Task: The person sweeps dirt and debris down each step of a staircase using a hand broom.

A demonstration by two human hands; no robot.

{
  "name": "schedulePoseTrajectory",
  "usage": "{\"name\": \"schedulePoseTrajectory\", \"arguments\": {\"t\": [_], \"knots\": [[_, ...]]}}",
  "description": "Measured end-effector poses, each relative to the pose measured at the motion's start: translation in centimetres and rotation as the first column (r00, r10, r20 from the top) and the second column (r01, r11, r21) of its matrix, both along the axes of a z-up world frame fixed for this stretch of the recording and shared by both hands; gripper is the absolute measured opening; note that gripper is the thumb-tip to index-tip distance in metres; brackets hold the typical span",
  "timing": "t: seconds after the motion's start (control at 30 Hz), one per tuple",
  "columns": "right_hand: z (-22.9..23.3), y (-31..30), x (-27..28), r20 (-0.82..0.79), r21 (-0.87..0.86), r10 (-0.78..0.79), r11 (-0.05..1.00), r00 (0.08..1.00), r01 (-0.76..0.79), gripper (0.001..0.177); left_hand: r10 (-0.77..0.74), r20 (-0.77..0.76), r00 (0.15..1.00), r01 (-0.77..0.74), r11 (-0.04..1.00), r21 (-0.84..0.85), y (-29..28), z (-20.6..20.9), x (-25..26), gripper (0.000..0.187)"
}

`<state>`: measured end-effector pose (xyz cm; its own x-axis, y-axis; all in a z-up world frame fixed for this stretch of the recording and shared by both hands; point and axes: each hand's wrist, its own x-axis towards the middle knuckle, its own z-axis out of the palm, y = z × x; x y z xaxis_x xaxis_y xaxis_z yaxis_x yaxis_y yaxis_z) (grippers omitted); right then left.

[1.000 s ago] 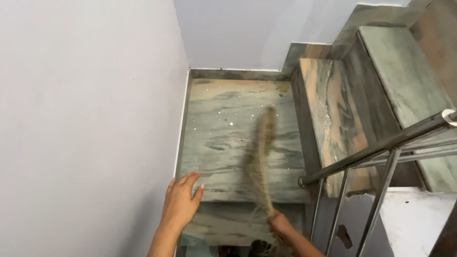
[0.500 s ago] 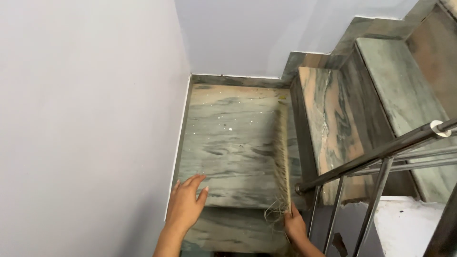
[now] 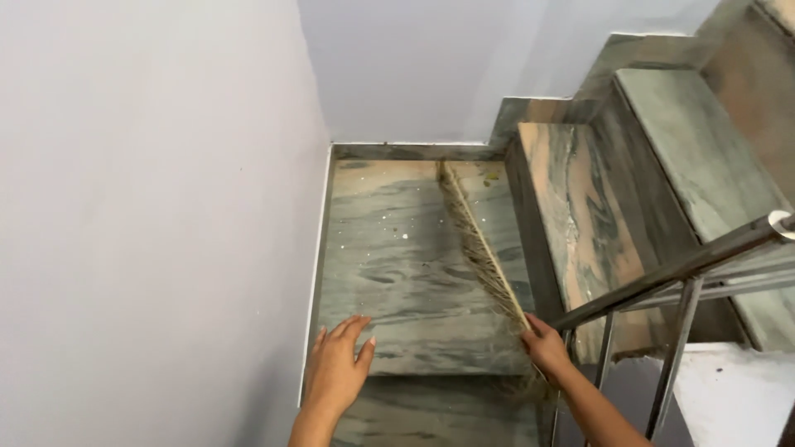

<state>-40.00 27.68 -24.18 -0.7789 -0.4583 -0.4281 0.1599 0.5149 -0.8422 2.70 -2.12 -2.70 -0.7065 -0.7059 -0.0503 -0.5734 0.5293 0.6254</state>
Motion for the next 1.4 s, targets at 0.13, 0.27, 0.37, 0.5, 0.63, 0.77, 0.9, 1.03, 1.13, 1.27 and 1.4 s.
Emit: {"name": "schedulePoseTrajectory", "arguments": {"t": [0.13,0.27,0.37,0.5,0.63,0.77,0.9,1.03,1.13,1.27,1.4], "knots": [[0.8,3.3,1.1,-0.009,0.104,-0.082,0.991,0.997,0.082,0.070,0.040,-0.064,0.997,-0.039,0.999,0.022,-0.3,-2.2,-0.8,0.056],[-5.4,1.9,-0.8,0.146,0.148,-0.174,0.977,0.974,0.152,0.070,0.048,-0.123,0.991,-0.045,0.999,0.024,-0.8,-2.5,-2.0,0.056],[-4.8,-2.8,0.3,0.243,0.166,-0.282,0.955,0.928,0.247,0.065,0.050,-0.111,0.993,-0.049,0.999,0.012,-2.0,-1.7,-2.3,0.055],[-6.0,-8.8,-1.6,0.217,0.121,-0.308,0.950,0.926,0.288,0.058,0.084,-0.086,0.993,-0.085,0.996,0.002,-3.3,0.3,-2.4,0.055],[-4.7,-14.2,-5.5,0.335,-0.042,-0.346,0.924,0.877,0.380,0.058,0.135,-0.080,0.988,-0.135,0.991,-0.006,-5.0,-0.4,-3.0,0.055],[-1.4,-16.4,-12.2,0.484,0.091,-0.403,0.906,0.777,0.413,0.066,0.184,-0.040,0.982,-0.184,0.983,0.002,-6.6,-0.9,-4.1,0.057],[-3.0,-13.6,-15.1,0.350,0.242,-0.133,0.969,0.927,0.048,0.068,0.198,0.008,0.980,-0.198,0.980,0.029,-7.9,-0.3,-6.6,0.057],[-2.1,-7.4,-11.4,0.143,0.088,-0.060,0.995,0.988,0.047,0.069,0.170,0.006,0.985,-0.170,0.985,0.034,-9.0,-1.3,-10.0,0.057],[-3.5,-3.9,-10.9,0.094,0.119,-0.175,0.979,0.980,0.164,0.074,0.144,0.001,0.990,-0.144,0.989,0.024,-9.7,-1.0,-12.2,0.058],[-0.1,-6.5,-11.7,0.077,0.234,-0.244,0.947,0.967,0.221,0.081,0.104,0.022,0.994,-0.105,0.993,0.049,-9.2,0.8,-14.3,0.058],[2.7,-9.7,-10.3,-0.123,0.414,0.075,0.910,0.990,-0.018,0.079,0.077,0.040,0.996,-0.079,0.996,0.050,-8.6,1.6,-14.8,0.056]]}}
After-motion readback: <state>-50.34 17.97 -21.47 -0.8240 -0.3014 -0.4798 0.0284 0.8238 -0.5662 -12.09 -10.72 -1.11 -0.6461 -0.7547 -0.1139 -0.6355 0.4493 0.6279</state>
